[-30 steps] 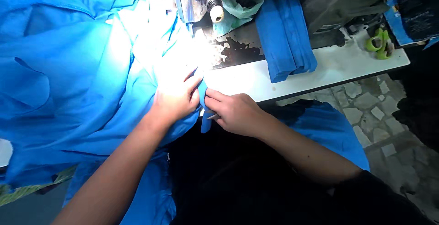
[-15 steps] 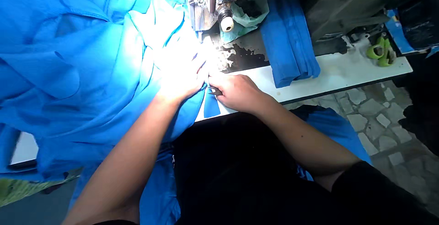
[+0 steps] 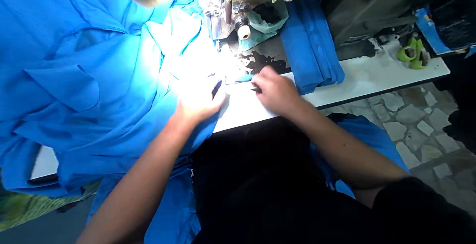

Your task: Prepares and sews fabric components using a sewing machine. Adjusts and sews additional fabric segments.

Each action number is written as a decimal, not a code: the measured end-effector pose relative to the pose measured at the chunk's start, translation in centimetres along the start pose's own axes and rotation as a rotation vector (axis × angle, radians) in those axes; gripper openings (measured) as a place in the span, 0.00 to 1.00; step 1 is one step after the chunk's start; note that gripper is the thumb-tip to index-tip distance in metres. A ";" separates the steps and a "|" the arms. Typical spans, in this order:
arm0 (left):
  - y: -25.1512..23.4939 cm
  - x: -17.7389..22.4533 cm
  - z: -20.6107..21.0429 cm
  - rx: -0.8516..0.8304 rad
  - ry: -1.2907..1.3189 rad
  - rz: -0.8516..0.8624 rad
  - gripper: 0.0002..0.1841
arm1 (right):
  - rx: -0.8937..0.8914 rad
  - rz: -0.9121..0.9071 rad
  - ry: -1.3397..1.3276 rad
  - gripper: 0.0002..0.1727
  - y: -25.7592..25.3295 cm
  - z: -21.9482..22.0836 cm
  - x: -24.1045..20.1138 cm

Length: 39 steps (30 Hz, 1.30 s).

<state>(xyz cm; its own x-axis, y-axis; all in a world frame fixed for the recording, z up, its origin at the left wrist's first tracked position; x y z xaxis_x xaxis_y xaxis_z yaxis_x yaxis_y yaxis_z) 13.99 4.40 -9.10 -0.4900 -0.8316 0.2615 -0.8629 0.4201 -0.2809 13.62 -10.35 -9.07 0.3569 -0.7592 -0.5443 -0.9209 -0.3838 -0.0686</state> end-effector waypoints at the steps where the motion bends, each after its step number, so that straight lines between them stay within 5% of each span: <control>1: 0.6 0.4 -0.1 -0.013 -0.020 -0.002 0.24 | 0.035 0.031 -0.002 0.12 -0.3 -1.0 0.9; 5: 0.6 1.7 -1.0 -0.108 -0.072 0.015 0.13 | 0.139 -0.125 -0.233 0.17 -2.2 -2.4 -1.8; 9: -1.1 2.0 -3.3 -0.332 0.020 0.021 0.12 | -0.084 -0.220 -0.512 0.15 -5.1 0.4 -5.4; 13: -1.8 0.6 -7.3 -0.493 -0.194 0.043 0.13 | -0.191 -0.198 -0.576 0.09 -4.6 2.3 -5.8; 18: 0.6 6.7 -6.7 -0.485 -0.017 0.336 0.11 | 0.043 -0.371 -0.792 0.08 1.3 0.8 -6.1; 26: 2.5 6.3 -0.5 -0.607 0.129 0.277 0.13 | -0.032 -0.404 -0.285 0.02 5.9 3.9 -6.6; 32: 0.1 0.5 -1.0 -0.676 -0.382 -0.058 0.12 | 0.102 -0.413 -0.201 0.03 6.4 4.3 -7.0; 36: -0.3 0.6 -0.1 -0.668 -0.450 -0.009 0.09 | 0.169 -0.396 -0.183 0.06 6.3 4.2 -7.3; 39: -0.6 2.3 -1.2 -0.465 -0.316 0.111 0.08 | 0.151 -0.383 -0.226 0.05 6.0 4.0 -6.9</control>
<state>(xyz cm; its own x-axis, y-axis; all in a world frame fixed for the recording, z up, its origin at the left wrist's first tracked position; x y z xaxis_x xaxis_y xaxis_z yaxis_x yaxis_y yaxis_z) 13.23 2.67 -7.20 -0.5819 -0.8114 -0.0550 -0.8069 0.5675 0.1639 4.96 -5.30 -9.03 0.6476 -0.4380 -0.6235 -0.7482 -0.5205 -0.4115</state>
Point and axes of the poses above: each hand's wrist, its own y-axis away from the middle knuckle, its own z-axis out of the palm, x = y × z, the point moved 10 cm from there along -y, towards the middle knuckle, and after that the axes turned 9 degrees about -y, right-handed, at the moved point
